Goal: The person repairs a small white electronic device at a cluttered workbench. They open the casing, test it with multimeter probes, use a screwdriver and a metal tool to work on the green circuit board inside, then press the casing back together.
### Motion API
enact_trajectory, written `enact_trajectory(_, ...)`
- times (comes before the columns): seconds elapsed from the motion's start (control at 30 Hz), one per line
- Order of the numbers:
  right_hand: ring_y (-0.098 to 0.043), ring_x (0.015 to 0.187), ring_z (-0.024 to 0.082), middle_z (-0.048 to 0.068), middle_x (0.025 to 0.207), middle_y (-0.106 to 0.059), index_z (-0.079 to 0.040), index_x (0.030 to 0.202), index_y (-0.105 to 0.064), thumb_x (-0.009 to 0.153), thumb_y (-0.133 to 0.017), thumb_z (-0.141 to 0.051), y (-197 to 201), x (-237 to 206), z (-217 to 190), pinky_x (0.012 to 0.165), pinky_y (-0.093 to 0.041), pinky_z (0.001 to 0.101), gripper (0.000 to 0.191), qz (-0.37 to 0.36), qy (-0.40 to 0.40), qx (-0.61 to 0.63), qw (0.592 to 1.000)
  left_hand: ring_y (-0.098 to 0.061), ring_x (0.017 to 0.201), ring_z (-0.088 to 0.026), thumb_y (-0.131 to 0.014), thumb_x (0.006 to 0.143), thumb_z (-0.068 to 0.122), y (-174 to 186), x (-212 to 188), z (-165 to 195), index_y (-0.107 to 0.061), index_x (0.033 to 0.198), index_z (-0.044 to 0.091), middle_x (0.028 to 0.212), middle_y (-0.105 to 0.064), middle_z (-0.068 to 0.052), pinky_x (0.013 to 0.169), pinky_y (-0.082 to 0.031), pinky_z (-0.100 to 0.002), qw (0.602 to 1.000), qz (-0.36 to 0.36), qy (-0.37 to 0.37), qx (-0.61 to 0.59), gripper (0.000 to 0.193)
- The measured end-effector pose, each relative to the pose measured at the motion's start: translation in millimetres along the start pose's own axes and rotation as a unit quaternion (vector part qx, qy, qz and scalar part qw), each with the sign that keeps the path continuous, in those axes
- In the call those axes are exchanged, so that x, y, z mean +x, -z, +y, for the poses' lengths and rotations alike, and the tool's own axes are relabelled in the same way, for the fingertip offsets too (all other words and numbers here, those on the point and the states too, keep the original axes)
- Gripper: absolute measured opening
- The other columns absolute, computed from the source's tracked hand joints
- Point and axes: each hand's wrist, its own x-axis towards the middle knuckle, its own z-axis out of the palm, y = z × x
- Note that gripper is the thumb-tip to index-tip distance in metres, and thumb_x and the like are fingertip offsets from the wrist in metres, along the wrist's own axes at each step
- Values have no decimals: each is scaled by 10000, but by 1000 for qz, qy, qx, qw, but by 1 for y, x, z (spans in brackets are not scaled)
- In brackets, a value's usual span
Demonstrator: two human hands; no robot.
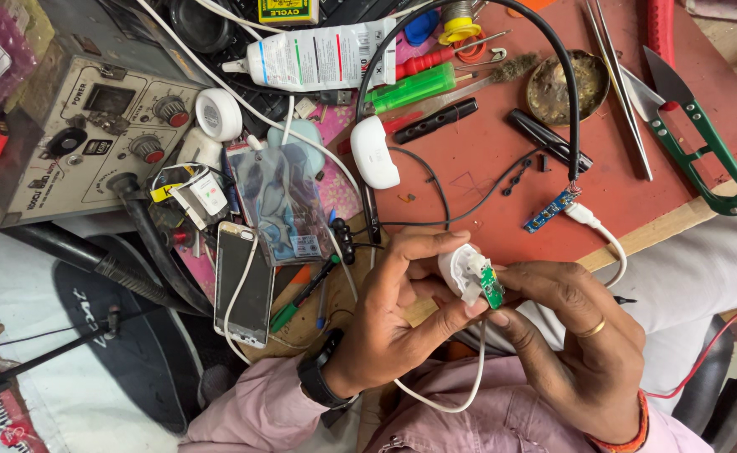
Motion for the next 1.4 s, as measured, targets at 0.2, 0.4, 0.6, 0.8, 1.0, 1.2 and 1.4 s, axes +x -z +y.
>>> enact_trajectory(0.2,-709,940,174,132,1062,-725,63,1184,-670,827,-773,31,2,-3,3,853,-570,278,373,-21,-54,47,997,-664,1227,-182,-803,965,68,-1,0,3,-467,1467,-4,1354,-558,-107,990,-647,-322,1000,17,-8,13,609)
enact_trajectory(0.4,-705,941,163,143,1080,-723,93,1256,-652,857,-736,44,5,-4,4,864,-572,272,411,-35,-80,96,992,-691,1190,-172,-847,954,98,0,-2,0,-465,1488,22,1369,-589,-116,1017,-606,-289,999,5,-37,26,661)
enact_trajectory(0.6,-703,919,169,142,1044,-728,97,1251,-664,850,-736,57,6,-3,5,834,-559,270,410,-40,-98,83,991,-676,1197,-161,-862,946,87,0,-3,-3,-482,1443,22,1328,-551,-91,1018,-602,-278,997,12,-67,47,630)
enact_trajectory(0.8,-716,936,177,156,1068,-729,100,1230,-661,861,-731,51,3,-3,5,837,-575,271,378,-33,-93,77,992,-639,1133,-142,-876,941,76,2,-3,-3,-502,1434,26,1294,-561,-81,997,-590,-263,993,17,-85,80,620)
enact_trajectory(1.0,-721,943,180,159,1078,-727,101,1233,-659,858,-730,52,4,-3,5,852,-577,273,384,-36,-90,73,993,-642,1207,-159,-863,937,65,1,-2,-1,-486,1431,25,1339,-556,-94,1031,-587,-280,994,19,-85,65,622)
enact_trajectory(1.2,-714,946,174,161,1111,-724,111,1303,-624,866,-720,48,5,0,6,870,-575,273,452,-28,-79,80,993,-654,1258,-179,-806,966,30,0,-1,2,-418,1495,27,1488,-577,-129,1070,-617,-327,998,2,-11,-57,656)
enact_trajectory(1.4,-717,982,178,159,1149,-723,72,1216,-658,895,-719,51,3,-1,8,871,-591,279,327,-13,-49,65,997,-671,1265,-209,-791,965,5,-1,0,3,-417,1506,0,1413,-590,-153,1063,-632,-356,1000,10,-5,4,658)
